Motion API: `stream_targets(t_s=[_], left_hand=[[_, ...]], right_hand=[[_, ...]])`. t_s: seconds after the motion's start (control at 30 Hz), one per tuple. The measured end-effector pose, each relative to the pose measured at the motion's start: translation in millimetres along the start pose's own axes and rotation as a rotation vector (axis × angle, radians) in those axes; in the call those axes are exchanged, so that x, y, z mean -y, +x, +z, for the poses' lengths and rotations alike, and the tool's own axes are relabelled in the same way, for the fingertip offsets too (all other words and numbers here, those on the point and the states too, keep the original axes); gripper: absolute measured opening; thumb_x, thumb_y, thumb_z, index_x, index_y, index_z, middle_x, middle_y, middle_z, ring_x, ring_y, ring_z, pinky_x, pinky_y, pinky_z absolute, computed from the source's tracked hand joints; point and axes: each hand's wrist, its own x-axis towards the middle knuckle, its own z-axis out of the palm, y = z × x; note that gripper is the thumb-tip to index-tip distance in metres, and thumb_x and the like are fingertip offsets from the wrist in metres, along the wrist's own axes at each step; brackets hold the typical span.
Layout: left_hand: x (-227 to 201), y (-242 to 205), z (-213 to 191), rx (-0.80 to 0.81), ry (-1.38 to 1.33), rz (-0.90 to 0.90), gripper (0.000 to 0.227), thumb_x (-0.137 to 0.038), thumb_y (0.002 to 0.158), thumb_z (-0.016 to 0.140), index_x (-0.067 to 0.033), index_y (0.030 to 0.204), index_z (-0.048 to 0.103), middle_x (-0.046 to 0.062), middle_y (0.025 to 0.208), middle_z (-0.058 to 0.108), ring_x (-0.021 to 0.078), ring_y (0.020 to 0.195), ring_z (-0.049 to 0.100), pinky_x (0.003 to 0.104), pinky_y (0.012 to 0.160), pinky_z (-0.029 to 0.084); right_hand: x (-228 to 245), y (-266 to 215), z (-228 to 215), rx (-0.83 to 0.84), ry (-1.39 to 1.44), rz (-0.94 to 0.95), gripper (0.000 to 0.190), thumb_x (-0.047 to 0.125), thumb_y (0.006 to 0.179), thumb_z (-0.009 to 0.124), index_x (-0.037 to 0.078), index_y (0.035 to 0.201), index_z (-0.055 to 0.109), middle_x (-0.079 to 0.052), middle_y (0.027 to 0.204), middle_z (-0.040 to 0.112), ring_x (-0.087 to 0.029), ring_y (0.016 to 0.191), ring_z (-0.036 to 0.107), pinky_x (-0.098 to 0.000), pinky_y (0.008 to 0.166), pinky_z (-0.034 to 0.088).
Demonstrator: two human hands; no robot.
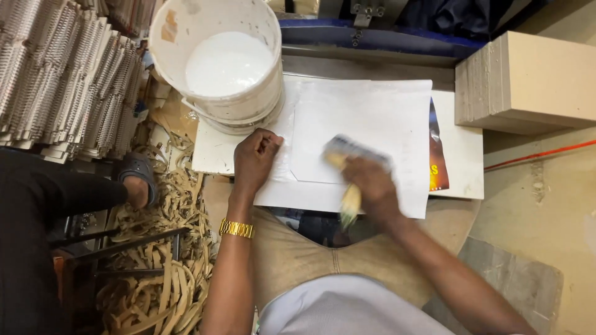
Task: The person applies white glue to a sheet of paper using a brush, then places a rectangular cardboard piece on top and presses it down. This cycle repeats with additional sheets and cardboard pieces.
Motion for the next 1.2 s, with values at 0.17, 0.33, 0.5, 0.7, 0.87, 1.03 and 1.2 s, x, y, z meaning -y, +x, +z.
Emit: stream_targets(t_s=[0.17,0.33,0.5,0.7,0.87,1.03,1.2], left_hand=[[-1.4,-3.1,-2.3,-0.137,-0.186,0.07,0.046,-0.046,0.11,0.044,-0.0114,0.09,0.069,0.009,0.058,0.051,0.0177,0.061,0.05,0.035,0.064,0.048],[8.4,-3.4,6.9,-0.223,-0.107,0.138,0.056,-0.053,0.109,0.037,-0.0159,0.08,0.068,0.009,0.054,0.053,0.0194,0.051,0.052,0.034,0.06,0.049],[17.5,-2.6,6.6,-0.265,-0.167,0.163,0.057,-0.048,0.11,0.033,-0.0165,0.078,0.068,0.004,0.052,0.052,0.0189,0.052,0.054,0.031,0.06,0.049],[20.0,-3.0,10.1,-0.265,-0.228,0.155,0.058,-0.048,0.11,0.033,-0.0146,0.077,0.068,0.006,0.05,0.051,0.0194,0.051,0.054,0.033,0.061,0.049],[21.9,-1.0,10.3,-0.286,-0.234,0.161,0.061,-0.048,0.11,0.031,-0.0135,0.078,0.068,0.007,0.05,0.05,0.0209,0.053,0.056,0.035,0.063,0.05],[25.8,1.4,9.6,-0.304,-0.265,0.179,0.063,-0.049,0.111,0.029,-0.0134,0.076,0.068,0.005,0.05,0.05,0.0193,0.052,0.055,0.032,0.061,0.049],[22.1,-3.1,11.4,-0.327,-0.249,0.162,0.063,-0.048,0.111,0.029,-0.0129,0.075,0.068,0.007,0.05,0.051,0.021,0.052,0.055,0.034,0.061,0.049]], right_hand=[[87.6,36.3,-13.8,0.006,0.379,0.042,0.015,0.016,0.094,0.072,0.011,0.105,0.08,-0.01,0.1,0.078,-0.033,0.092,0.074,-0.0449,0.085,0.059],[3.5,61.8,-9.5,0.028,0.238,-0.024,0.02,0.024,0.102,0.064,0.009,0.106,0.075,-0.01,0.109,0.075,-0.032,0.105,0.072,-0.0434,0.095,0.056],[55.1,26.1,26.1,-0.012,0.047,-0.117,0.021,0.026,0.103,0.062,0.014,0.106,0.078,-0.009,0.111,0.076,-0.032,0.106,0.072,-0.0446,0.093,0.057],[54.0,69.3,-36.6,0.184,0.444,0.043,0.015,0.016,0.098,0.064,0.007,0.098,0.075,-0.012,0.096,0.077,-0.035,0.094,0.074,-0.0437,0.084,0.059],[62.3,43.7,12.9,0.051,0.215,-0.104,0.011,0.008,0.098,0.066,0.003,0.102,0.075,-0.016,0.1,0.075,-0.039,0.094,0.072,-0.0469,0.083,0.059],[64.9,63.3,-26.0,0.268,0.493,0.253,0.025,0.011,0.089,0.074,0.006,0.113,0.075,-0.014,0.106,0.077,-0.032,0.095,0.075,-0.043,0.08,0.061],[6.8,128.3,-48.4,0.465,0.599,0.768,0.048,0.009,0.073,0.089,-0.003,0.115,0.071,-0.024,0.108,0.073,-0.037,0.098,0.073,-0.0491,0.088,0.058]])
